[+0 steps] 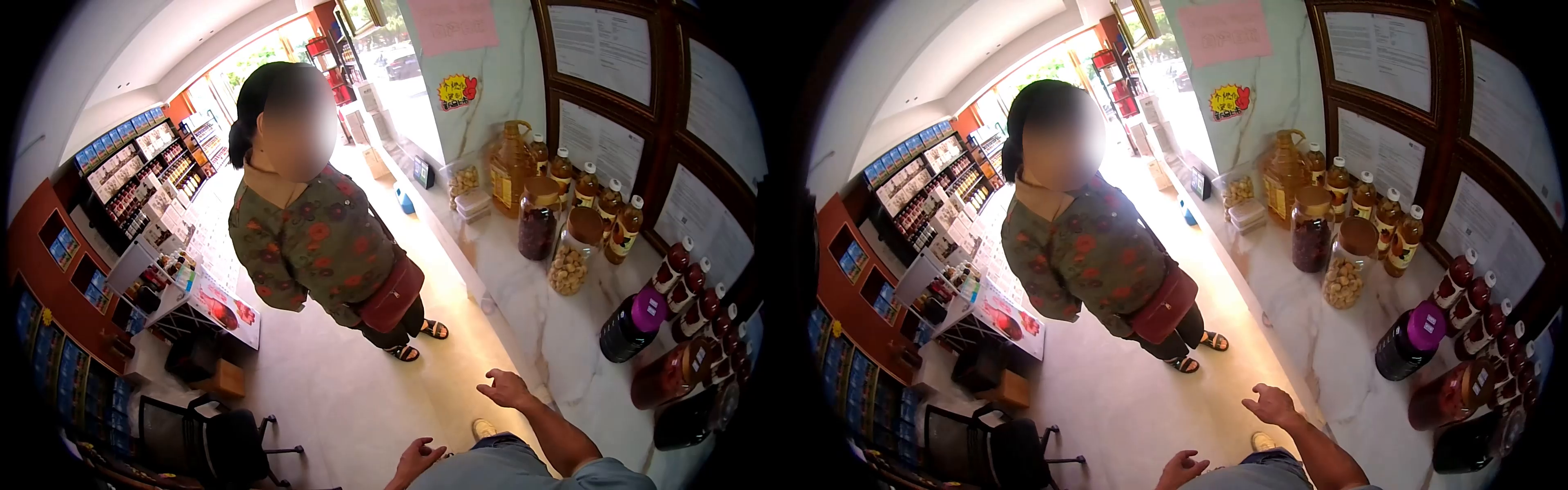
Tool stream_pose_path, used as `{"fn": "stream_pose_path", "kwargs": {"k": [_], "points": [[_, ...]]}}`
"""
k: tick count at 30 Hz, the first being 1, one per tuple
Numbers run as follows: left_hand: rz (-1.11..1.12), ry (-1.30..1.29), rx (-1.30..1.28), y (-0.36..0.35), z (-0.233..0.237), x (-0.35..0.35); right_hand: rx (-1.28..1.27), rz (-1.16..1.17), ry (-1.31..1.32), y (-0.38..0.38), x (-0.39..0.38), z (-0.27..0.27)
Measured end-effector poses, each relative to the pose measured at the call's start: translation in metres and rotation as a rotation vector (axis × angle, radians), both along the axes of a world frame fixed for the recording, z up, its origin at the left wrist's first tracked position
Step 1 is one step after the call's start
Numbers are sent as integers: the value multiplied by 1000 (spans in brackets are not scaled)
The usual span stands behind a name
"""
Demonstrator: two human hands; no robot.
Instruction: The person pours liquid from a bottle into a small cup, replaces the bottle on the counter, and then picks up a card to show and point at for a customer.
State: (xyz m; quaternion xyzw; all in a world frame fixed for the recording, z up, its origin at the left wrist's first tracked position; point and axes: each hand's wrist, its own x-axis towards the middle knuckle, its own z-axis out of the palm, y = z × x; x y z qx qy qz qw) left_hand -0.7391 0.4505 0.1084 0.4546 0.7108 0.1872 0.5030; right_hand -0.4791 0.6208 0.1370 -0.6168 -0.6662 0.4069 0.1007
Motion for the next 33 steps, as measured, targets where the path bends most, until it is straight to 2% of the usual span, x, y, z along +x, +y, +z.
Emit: {"fn": "stream_pose_path", "kwargs": {"k": [2, 4, 5, 6, 8, 9, 10, 11, 13, 14, 15, 16, 19, 24, 27, 30, 31, 33], "points": [[0, 21, 34, -1, -3, -2, 5, 29, 35, 7, 2, 13], [-5, 62, 50, -9, -9, -5, 548, -134, 72, 13, 1, -9], [15, 47, 32, -12, -24, -8, 623, -204, 47, 18, 5, 5], [41, 23, 57, -15, -13, -6, 691, -280, 14, 32, 9, 29], [97, -29, -1, -11, 26, 6, 206, -592, 445, 49, 15, 84], [68, -33, 32, -17, 1, -1, 289, -477, 546, 44, 16, 103], [75, -36, 20, -15, 5, 2, 371, -341, 656, 42, 13, 123], [70, -52, 31, -19, -13, -1, 565, -228, 606, 35, 4, 126], [43, -58, 75, -27, -52, -6, 371, -19, 692, 21, -14, 119], [10, -53, 100, -20, -56, -6, 175, 87, 790, 15, -20, 114], [10, 30, 134, -11, -18, 2, 57, 174, 745, 14, -27, 107], [14, 107, 149, -9, 20, 14, 52, 190, 679, 7, -31, 106], [48, 107, 119, -6, 33, 22, -47, 172, 723, -2, -36, 95], [94, 45, 136, -10, 38, 26, -50, 141, 677, 1, -25, 95], [-25, 50, 13, -6, 2, 10, 3, 104, 718, 3, -20, 82], [-5, 26, -39, 0, 31, 15, -7, 68, 717, 0, -16, 89], [29, -22, -44, -6, 4, 9, -8, 59, 716, -1, -13, 90], [16, 3, -25, -7, -7, 6, 33, 45, 712, 2, -6, 93]]}}
